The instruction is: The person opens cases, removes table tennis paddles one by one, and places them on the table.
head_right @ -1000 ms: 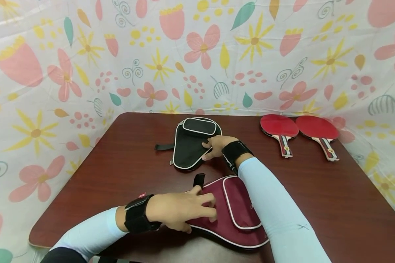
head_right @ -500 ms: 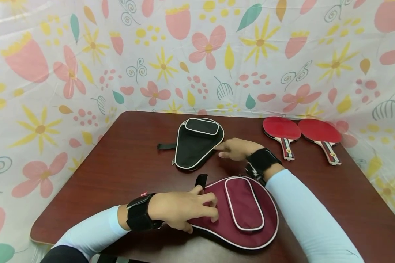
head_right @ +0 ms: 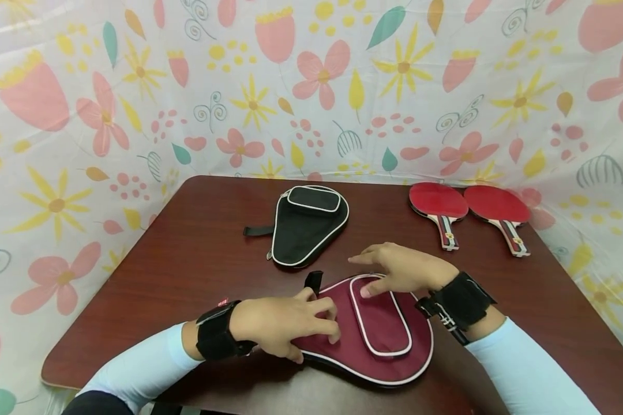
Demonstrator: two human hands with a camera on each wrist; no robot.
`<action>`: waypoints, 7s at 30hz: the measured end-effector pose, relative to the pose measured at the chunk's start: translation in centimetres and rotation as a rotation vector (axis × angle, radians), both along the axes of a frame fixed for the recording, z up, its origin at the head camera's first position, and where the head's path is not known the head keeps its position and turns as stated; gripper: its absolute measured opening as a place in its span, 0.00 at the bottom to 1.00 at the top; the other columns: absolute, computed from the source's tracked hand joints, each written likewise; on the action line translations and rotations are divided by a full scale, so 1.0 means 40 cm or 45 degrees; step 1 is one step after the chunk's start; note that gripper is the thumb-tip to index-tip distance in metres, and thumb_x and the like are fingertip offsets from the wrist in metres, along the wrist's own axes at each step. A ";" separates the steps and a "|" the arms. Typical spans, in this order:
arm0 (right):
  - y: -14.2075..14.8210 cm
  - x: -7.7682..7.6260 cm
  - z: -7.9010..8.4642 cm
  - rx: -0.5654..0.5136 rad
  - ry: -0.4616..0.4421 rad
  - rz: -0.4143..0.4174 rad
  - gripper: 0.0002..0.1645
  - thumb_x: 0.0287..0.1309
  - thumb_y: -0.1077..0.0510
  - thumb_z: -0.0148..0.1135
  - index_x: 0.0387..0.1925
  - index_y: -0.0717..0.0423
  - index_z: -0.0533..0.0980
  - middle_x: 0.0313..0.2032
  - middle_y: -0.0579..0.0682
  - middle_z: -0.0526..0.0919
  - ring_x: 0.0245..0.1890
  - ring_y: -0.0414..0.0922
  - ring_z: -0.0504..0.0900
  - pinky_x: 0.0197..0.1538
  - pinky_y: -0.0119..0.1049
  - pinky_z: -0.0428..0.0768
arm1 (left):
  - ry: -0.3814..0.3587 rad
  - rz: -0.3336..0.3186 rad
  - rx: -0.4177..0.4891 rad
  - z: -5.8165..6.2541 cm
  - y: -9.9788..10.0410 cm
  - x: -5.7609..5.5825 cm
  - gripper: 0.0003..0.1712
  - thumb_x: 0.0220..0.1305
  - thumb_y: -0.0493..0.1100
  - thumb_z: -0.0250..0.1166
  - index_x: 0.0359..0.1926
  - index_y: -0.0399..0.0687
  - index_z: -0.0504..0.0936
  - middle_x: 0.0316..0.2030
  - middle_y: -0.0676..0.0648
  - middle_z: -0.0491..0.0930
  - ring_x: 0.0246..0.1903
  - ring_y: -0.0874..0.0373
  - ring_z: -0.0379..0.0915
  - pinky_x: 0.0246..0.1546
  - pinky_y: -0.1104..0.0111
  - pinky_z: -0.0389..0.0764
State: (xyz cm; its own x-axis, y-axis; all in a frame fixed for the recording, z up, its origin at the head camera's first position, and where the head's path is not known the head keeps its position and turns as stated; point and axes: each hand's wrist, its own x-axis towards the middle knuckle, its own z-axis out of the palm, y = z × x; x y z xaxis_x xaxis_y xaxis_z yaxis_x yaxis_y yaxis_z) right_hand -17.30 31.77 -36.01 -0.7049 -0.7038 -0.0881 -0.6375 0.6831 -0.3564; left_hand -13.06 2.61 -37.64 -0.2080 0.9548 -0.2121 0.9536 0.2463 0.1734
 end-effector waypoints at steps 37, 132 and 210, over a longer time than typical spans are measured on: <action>-0.010 -0.004 -0.070 -0.026 0.127 -0.123 0.40 0.68 0.35 0.62 0.71 0.56 0.72 0.66 0.61 0.74 0.66 0.61 0.72 0.62 0.64 0.71 | 0.131 0.601 0.066 0.066 0.025 -0.257 0.22 0.76 0.50 0.61 0.68 0.57 0.75 0.60 0.49 0.73 0.57 0.48 0.72 0.55 0.57 0.77; -0.113 0.152 -0.048 0.151 0.150 -0.218 0.48 0.54 0.32 0.72 0.70 0.53 0.74 0.67 0.69 0.71 0.66 0.78 0.64 0.67 0.68 0.63 | -0.067 1.079 -0.038 0.051 -0.438 -0.627 0.31 0.71 0.45 0.65 0.71 0.40 0.73 0.69 0.34 0.70 0.70 0.37 0.61 0.71 0.47 0.61; -0.024 -0.122 -0.033 0.193 0.261 0.035 0.21 0.59 0.68 0.69 0.37 0.34 0.90 0.36 0.33 0.88 0.40 0.40 0.87 0.41 0.45 0.85 | 0.270 0.035 -0.177 0.029 0.106 0.009 0.48 0.55 0.51 0.79 0.75 0.73 0.67 0.73 0.57 0.65 0.61 0.54 0.67 0.52 0.70 0.71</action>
